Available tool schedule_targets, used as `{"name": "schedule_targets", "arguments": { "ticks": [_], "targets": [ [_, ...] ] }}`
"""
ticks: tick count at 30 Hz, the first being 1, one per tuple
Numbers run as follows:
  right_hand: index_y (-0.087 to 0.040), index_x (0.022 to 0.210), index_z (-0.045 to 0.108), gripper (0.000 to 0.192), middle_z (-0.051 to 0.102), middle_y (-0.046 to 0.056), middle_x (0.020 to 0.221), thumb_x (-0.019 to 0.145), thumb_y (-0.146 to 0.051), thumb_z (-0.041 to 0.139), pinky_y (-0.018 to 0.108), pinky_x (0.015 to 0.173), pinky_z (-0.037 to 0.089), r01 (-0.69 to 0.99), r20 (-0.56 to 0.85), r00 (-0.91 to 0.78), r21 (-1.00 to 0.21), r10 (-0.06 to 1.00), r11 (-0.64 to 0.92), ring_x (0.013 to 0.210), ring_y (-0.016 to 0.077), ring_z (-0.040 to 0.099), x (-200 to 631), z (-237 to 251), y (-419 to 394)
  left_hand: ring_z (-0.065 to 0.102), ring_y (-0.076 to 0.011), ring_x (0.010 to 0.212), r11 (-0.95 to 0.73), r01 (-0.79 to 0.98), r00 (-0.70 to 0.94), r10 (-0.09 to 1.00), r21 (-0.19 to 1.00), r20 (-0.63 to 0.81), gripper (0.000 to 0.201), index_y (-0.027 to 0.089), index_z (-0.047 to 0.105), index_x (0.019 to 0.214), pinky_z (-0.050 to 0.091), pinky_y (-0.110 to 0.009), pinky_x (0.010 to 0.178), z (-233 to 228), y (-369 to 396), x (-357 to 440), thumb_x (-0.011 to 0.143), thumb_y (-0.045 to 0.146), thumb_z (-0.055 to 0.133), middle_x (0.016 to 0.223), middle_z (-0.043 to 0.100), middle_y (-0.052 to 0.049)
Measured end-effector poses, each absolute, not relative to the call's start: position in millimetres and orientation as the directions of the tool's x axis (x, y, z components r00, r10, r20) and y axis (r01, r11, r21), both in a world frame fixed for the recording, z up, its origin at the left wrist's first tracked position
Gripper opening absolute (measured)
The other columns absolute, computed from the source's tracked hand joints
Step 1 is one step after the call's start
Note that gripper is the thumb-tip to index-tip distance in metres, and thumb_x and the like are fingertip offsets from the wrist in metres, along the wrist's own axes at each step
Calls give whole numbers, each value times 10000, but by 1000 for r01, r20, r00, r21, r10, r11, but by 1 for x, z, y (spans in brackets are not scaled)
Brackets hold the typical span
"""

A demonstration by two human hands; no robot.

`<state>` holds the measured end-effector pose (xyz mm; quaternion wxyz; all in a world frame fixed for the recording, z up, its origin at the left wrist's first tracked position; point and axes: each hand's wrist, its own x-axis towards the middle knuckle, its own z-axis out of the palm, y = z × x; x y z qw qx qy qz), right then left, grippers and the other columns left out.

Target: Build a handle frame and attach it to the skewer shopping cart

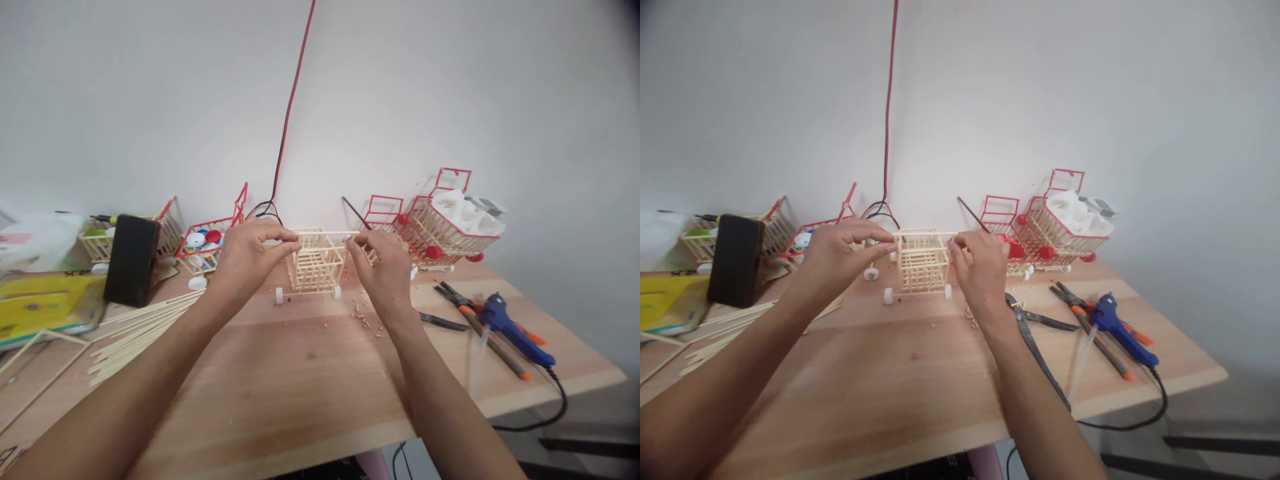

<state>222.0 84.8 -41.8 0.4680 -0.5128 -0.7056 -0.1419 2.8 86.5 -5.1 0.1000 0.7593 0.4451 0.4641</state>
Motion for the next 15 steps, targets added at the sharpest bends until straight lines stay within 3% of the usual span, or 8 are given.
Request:
{"name": "schedule_targets", "arguments": {
  "ticks": [15],
  "targets": [
    [-209, 773, 602, 152, 653, 1, 795, 894, -297, 576, 331, 775, 308, 865, 815, -39, -262, 578, 428, 782, 171, 562, 221, -44, 86, 647, -185, 783, -620, 584, 195, 733, 523, 651, 139, 198, 716, 696, 475, -348, 796, -8, 86, 6, 792, 253, 632, 780, 732, -14]
  ]
}}
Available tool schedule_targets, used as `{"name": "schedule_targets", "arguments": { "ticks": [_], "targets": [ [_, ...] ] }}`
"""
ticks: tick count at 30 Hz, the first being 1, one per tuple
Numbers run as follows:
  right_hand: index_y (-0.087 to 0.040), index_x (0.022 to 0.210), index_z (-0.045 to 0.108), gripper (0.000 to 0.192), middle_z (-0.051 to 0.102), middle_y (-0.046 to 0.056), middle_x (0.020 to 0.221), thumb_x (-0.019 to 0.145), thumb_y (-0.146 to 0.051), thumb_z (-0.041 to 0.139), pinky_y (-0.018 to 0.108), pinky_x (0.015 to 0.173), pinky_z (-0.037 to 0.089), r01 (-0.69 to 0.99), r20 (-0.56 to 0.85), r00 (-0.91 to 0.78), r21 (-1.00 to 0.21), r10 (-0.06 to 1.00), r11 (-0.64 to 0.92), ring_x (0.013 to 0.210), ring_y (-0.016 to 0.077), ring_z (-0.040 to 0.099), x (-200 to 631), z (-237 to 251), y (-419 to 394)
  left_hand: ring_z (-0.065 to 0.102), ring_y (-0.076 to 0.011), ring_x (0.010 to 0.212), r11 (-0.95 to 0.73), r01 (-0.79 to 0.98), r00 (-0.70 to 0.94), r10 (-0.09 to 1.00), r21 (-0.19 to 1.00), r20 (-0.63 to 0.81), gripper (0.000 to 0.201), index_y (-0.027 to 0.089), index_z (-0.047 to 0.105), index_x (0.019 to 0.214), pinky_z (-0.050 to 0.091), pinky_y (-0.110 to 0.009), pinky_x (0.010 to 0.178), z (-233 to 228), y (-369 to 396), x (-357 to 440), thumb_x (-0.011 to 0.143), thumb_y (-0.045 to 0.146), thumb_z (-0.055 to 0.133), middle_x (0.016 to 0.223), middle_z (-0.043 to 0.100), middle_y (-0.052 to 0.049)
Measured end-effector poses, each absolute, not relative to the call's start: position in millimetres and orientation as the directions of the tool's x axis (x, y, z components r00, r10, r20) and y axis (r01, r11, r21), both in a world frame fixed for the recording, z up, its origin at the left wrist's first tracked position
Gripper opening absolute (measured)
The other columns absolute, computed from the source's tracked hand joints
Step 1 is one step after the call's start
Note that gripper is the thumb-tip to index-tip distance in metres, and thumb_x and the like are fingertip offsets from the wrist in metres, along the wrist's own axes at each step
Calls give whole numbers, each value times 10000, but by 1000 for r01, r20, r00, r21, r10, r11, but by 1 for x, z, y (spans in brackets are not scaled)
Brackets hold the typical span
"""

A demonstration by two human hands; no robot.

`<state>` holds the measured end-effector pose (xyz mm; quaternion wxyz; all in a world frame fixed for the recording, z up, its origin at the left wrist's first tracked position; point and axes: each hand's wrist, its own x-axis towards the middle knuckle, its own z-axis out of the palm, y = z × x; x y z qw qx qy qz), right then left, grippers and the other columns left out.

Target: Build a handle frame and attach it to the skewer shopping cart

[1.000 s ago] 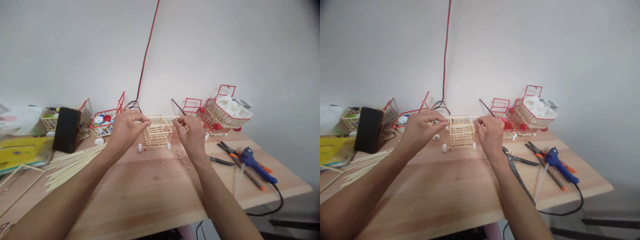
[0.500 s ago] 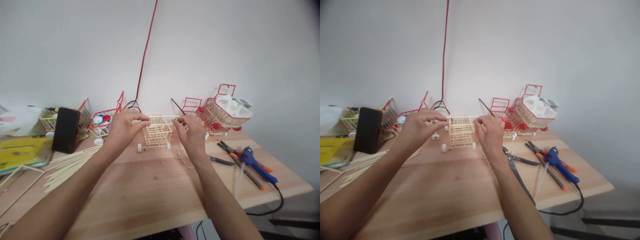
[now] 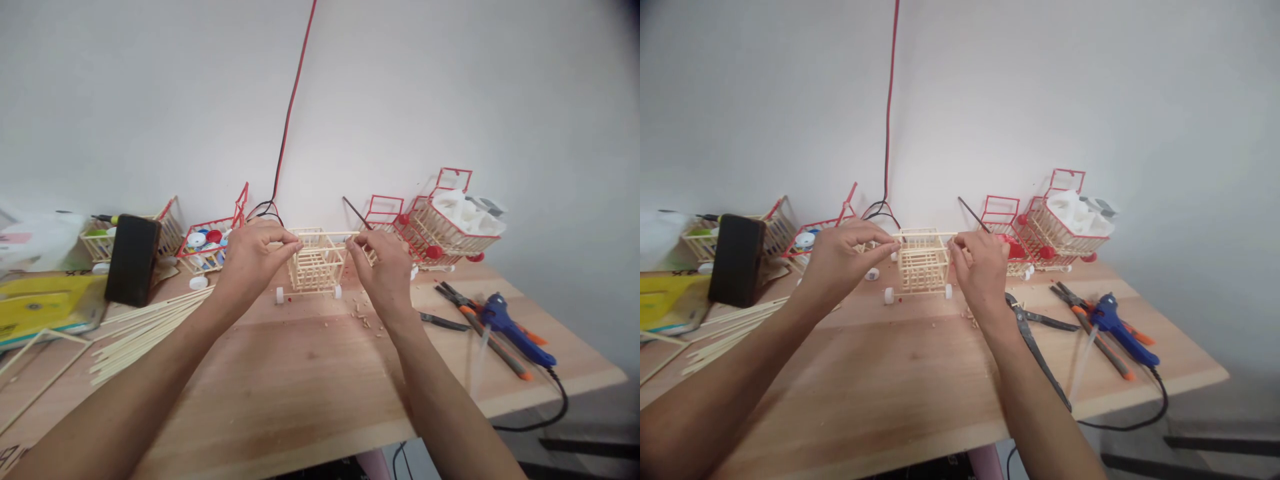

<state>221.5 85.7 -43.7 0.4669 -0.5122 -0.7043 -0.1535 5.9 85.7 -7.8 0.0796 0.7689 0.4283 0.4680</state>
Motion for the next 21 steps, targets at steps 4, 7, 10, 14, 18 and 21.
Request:
{"name": "schedule_targets", "arguments": {
  "ticks": [4, 7, 10, 14, 18, 21],
  "targets": [
    [-208, 784, 621, 154, 666, 6, 795, 895, -305, 577, 335, 777, 319, 859, 816, -35, -271, 578, 434, 784, 174, 571, 221, -43, 85, 646, -185, 781, -622, 585, 196, 732, 521, 653, 138, 201, 718, 698, 473, -347, 787, -8, 86, 5, 792, 244, 627, 780, 733, -12],
    [-209, 839, 650, 128, 680, 13, 814, 887, -315, 595, 338, 784, 337, 850, 818, -18, -290, 575, 440, 793, 179, 580, 222, -41, 85, 644, -184, 780, -625, 585, 194, 726, 516, 660, 130, 201, 716, 697, 470, -343, 775, -9, 86, 5, 788, 230, 627, 776, 731, -11],
    [-211, 841, 658, 126, 685, 13, 821, 884, -315, 600, 336, 788, 348, 848, 815, -13, -299, 579, 439, 797, 178, 580, 223, -41, 84, 644, -185, 778, -622, 584, 191, 730, 521, 656, 130, 196, 714, 694, 469, -344, 772, -9, 86, 5, 786, 226, 627, 773, 729, -14],
    [-210, 789, 643, 156, 678, 12, 799, 892, -313, 586, 335, 791, 345, 849, 812, -28, -289, 583, 443, 808, 179, 578, 223, -42, 85, 643, -186, 781, -607, 592, 191, 745, 530, 640, 136, 207, 713, 692, 472, -348, 784, -7, 85, 6, 788, 243, 623, 780, 731, -11],
    [-208, 775, 637, 169, 671, 17, 786, 895, -312, 580, 340, 791, 340, 855, 819, -34, -274, 573, 441, 810, 185, 574, 223, -43, 86, 646, -187, 783, -599, 594, 187, 752, 537, 632, 140, 211, 714, 692, 476, -350, 798, -6, 84, 6, 787, 251, 620, 785, 733, -14],
    [-210, 770, 634, 169, 666, 17, 779, 896, -310, 580, 343, 788, 336, 858, 823, -34, -267, 568, 438, 808, 188, 574, 222, -43, 85, 646, -191, 781, -599, 592, 189, 754, 540, 630, 140, 211, 717, 692, 478, -353, 798, -6, 84, 6, 785, 252, 621, 781, 733, -18]
  ]
}}
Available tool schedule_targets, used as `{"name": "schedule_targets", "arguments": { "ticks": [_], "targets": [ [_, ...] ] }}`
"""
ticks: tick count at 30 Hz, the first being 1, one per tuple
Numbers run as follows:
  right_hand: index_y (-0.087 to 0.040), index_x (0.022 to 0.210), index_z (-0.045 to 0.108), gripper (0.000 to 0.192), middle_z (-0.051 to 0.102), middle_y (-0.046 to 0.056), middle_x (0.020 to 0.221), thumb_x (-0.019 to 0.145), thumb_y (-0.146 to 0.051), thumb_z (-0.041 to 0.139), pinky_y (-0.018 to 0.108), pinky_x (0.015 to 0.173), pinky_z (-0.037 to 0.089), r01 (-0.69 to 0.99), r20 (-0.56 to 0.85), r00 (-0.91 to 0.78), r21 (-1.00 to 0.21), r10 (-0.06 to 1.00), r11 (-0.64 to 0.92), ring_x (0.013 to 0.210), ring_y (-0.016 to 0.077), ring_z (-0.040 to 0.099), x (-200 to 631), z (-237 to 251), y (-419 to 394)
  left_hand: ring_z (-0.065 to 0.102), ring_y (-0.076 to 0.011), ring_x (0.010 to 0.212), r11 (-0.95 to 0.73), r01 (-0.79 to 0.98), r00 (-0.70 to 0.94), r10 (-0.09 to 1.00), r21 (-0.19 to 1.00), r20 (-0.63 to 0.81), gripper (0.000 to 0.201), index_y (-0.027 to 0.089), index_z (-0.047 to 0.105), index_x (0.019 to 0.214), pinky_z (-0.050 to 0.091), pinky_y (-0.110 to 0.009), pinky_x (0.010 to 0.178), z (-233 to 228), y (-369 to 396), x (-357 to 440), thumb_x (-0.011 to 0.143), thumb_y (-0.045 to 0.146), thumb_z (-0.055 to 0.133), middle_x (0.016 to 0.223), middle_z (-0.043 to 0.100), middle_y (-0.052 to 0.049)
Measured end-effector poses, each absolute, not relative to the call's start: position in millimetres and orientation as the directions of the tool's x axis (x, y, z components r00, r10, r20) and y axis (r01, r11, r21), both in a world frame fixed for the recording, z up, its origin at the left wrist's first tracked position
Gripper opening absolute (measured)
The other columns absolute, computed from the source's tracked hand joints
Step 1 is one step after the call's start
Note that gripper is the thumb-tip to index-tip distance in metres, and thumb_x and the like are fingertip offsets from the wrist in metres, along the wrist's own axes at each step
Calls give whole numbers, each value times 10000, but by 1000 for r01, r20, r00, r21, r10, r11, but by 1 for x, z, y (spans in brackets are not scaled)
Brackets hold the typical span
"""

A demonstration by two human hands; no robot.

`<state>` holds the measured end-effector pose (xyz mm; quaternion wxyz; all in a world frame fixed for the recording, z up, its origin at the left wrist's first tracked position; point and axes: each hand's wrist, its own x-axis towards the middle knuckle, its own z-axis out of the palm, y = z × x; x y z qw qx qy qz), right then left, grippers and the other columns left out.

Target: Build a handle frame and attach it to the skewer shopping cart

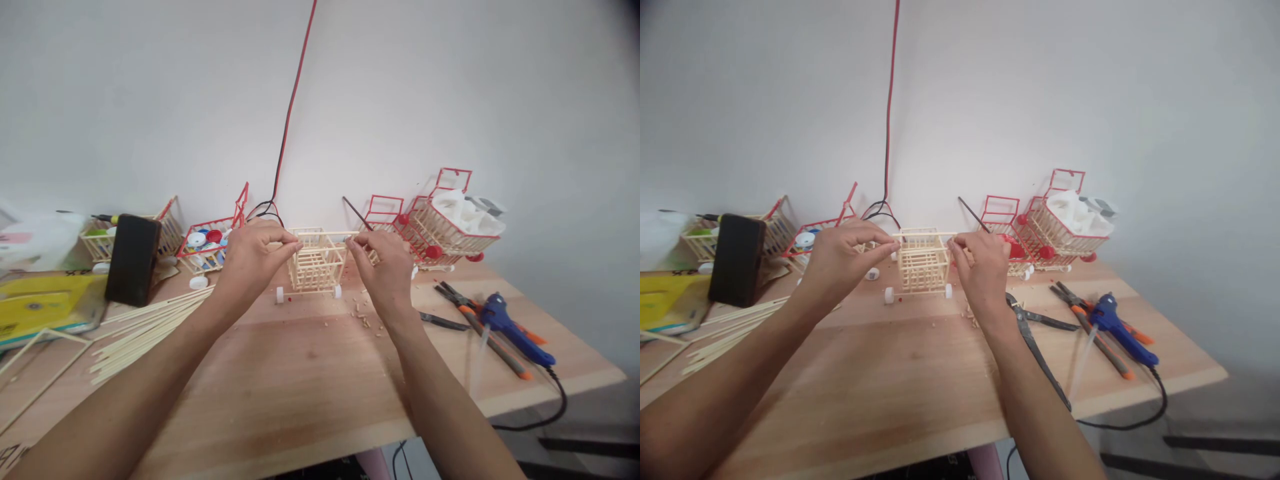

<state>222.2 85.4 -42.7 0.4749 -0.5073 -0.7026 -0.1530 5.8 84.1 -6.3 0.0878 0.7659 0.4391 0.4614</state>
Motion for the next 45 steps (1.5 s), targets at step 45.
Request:
{"name": "schedule_targets", "arguments": {
  "ticks": [45],
  "targets": [
    [-214, 761, 639, 181, 668, 12, 770, 892, -325, 584, 341, 775, 355, 845, 818, -22, -292, 574, 449, 776, 182, 581, 222, -43, 86, 646, -182, 776, -598, 598, 198, 756, 534, 625, 149, 214, 704, 675, 474, -324, 762, -5, 83, 5, 787, 256, 614, 777, 731, -14]
  ]
}}
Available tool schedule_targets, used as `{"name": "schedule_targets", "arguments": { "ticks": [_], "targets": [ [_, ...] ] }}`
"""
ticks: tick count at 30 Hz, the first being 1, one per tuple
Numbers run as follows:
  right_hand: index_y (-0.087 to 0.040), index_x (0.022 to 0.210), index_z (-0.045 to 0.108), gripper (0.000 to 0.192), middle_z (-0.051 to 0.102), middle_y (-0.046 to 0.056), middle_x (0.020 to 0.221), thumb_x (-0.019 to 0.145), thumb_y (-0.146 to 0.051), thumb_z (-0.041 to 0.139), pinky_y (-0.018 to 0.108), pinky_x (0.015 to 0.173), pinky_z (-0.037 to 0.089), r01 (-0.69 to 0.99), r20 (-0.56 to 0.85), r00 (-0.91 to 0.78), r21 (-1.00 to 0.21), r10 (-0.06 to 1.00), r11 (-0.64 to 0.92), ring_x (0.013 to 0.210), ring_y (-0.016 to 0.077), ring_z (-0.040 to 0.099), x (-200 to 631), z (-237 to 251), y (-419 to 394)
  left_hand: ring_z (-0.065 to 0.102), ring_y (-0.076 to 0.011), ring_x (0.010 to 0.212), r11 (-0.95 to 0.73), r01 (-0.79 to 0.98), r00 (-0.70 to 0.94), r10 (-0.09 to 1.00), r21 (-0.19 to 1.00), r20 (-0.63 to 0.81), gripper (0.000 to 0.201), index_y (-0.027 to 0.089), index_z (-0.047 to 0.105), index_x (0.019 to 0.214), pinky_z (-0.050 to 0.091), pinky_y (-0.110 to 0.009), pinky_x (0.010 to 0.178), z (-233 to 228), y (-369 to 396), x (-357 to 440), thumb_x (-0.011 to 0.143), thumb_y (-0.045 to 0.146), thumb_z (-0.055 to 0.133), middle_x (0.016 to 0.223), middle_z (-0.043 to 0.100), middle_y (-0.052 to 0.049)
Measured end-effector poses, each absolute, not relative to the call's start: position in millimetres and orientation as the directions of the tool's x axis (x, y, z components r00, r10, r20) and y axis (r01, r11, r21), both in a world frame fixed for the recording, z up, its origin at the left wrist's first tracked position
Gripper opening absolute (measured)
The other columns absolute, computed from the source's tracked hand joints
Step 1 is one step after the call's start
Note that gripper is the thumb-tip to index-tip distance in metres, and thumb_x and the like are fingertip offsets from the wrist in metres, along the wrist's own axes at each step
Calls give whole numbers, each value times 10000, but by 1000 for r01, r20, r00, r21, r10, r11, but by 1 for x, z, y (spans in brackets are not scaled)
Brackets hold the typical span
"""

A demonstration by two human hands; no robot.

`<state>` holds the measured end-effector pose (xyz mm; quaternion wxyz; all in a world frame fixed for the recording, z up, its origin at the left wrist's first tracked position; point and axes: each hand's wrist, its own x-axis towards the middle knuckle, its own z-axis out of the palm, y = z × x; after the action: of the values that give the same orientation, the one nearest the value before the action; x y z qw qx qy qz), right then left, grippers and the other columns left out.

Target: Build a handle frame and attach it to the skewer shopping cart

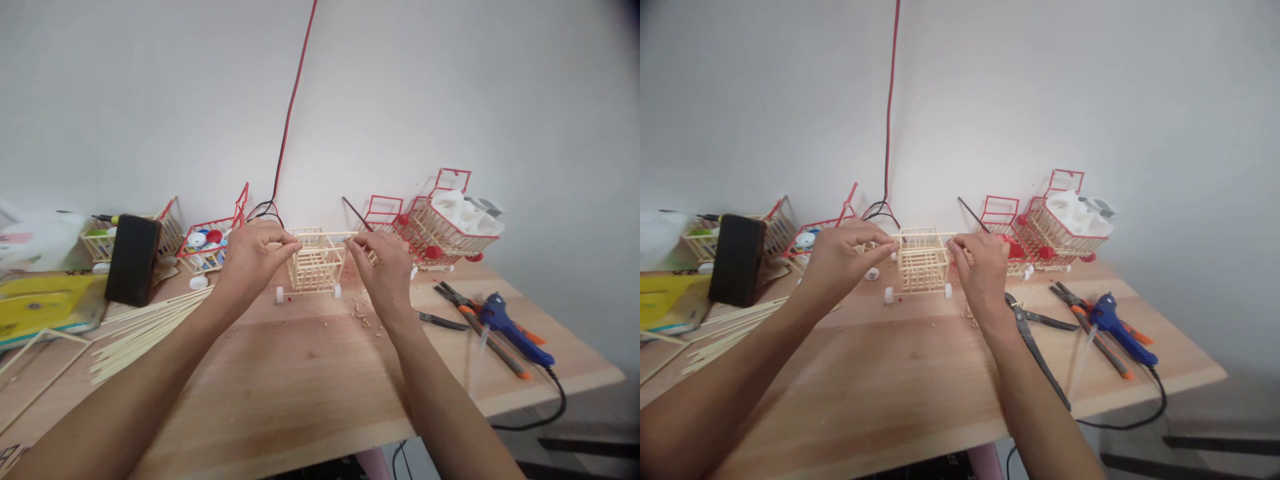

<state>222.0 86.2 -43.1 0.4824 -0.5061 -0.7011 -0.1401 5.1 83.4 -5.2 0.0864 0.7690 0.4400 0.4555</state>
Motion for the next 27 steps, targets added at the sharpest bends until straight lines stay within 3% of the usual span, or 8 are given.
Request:
{"name": "schedule_targets", "arguments": {
  "ticks": [27],
  "targets": [
    [-200, 764, 643, 170, 659, 11, 751, 894, -298, 595, 329, 768, 345, 859, 830, -25, -268, 557, 437, 793, 179, 575, 221, -43, 84, 647, -179, 776, -601, 598, 199, 752, 529, 629, 138, 191, 712, 685, 463, -313, 750, -7, 85, 5, 784, 228, 624, 777, 728, -20]
  ]
}}
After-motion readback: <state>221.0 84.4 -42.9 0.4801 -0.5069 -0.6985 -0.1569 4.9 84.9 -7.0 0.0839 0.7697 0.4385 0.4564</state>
